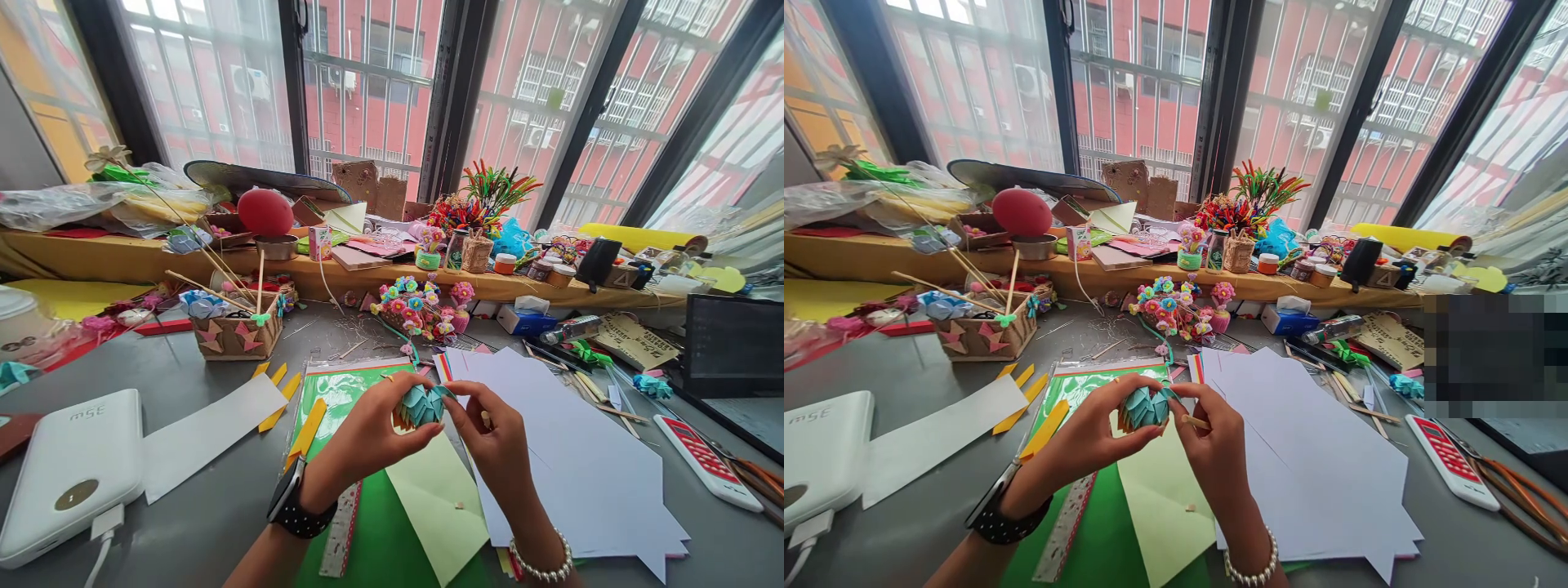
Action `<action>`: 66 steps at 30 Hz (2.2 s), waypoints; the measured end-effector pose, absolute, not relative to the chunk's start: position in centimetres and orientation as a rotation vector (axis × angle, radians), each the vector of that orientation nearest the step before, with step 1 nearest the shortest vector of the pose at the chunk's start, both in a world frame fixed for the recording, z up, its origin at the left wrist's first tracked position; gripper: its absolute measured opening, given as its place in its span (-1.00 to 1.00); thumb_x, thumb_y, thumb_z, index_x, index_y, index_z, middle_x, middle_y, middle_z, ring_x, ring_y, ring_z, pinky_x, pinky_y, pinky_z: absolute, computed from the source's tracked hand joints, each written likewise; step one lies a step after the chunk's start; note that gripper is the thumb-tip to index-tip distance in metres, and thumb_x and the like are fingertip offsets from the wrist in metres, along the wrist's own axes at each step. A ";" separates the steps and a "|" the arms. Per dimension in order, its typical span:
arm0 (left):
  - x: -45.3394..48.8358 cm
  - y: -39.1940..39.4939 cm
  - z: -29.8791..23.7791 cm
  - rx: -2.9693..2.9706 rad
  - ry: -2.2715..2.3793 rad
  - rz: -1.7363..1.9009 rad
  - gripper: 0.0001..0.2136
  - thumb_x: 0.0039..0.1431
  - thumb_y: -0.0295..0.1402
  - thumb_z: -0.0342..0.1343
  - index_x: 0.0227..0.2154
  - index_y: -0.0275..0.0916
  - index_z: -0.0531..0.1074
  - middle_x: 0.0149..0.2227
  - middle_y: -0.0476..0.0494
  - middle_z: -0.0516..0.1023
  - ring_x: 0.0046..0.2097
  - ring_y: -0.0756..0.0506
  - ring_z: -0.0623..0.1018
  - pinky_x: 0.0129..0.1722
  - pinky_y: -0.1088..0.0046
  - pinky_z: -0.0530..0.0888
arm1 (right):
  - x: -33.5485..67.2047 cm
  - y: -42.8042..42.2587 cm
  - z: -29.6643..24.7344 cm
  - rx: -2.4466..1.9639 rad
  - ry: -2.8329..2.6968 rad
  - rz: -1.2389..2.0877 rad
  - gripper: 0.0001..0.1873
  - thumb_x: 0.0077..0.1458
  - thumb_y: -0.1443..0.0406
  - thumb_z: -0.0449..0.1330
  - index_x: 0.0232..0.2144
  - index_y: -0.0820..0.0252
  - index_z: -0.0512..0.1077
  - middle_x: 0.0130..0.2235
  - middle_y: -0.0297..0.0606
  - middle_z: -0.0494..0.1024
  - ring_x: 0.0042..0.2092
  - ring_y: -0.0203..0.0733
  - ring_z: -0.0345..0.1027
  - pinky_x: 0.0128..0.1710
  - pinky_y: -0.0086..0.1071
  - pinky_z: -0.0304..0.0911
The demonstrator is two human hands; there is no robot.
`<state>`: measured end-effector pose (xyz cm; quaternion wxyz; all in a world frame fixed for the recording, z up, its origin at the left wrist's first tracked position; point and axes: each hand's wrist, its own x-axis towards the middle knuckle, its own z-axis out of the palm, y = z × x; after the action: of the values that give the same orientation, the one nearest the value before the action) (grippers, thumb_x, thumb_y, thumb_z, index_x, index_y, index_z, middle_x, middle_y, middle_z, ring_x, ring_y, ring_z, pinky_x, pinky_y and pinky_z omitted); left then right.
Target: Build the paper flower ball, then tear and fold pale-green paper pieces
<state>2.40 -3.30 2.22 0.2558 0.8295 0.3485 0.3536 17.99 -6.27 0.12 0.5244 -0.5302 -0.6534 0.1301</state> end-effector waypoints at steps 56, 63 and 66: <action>2.8 -3.6 1.5 2.458 1.011 0.858 -0.72 0.03 -0.20 -0.04 -0.20 -0.20 0.20 -0.26 -0.12 0.33 -0.26 -0.09 0.38 -0.29 0.37 0.35 | 18.3 -5.3 -1.3 -1.113 -1.767 -0.048 -0.82 -0.02 0.47 0.03 -0.35 0.19 0.35 -0.41 -0.26 0.47 -0.37 -0.25 0.35 -0.43 -0.41 0.29; 2.6 -3.4 1.9 2.335 0.989 0.944 -0.81 0.08 -0.31 -0.07 -0.22 -0.15 0.26 -0.26 -0.04 0.39 -0.27 -0.04 0.40 -0.26 0.44 0.33 | 18.1 -5.1 -1.7 -1.022 -1.781 -0.211 -0.79 0.00 0.49 0.03 -0.30 0.19 0.35 -0.32 -0.21 0.48 -0.25 -0.24 0.36 -0.29 -0.39 0.30; 2.6 -3.3 1.7 2.332 1.013 0.968 -0.80 0.01 -0.35 0.00 -0.24 -0.17 0.26 -0.27 -0.04 0.39 -0.28 -0.04 0.40 -0.27 0.44 0.33 | 18.2 -5.2 -1.4 -1.025 -1.795 -0.161 -0.79 0.01 0.47 0.04 -0.28 0.17 0.34 -0.32 -0.24 0.49 -0.27 -0.26 0.36 -0.31 -0.41 0.31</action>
<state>2.64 -3.30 1.73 0.2091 0.8382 0.3643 0.3480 18.21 -5.22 -1.45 0.5092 -0.4257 -0.7450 -0.0669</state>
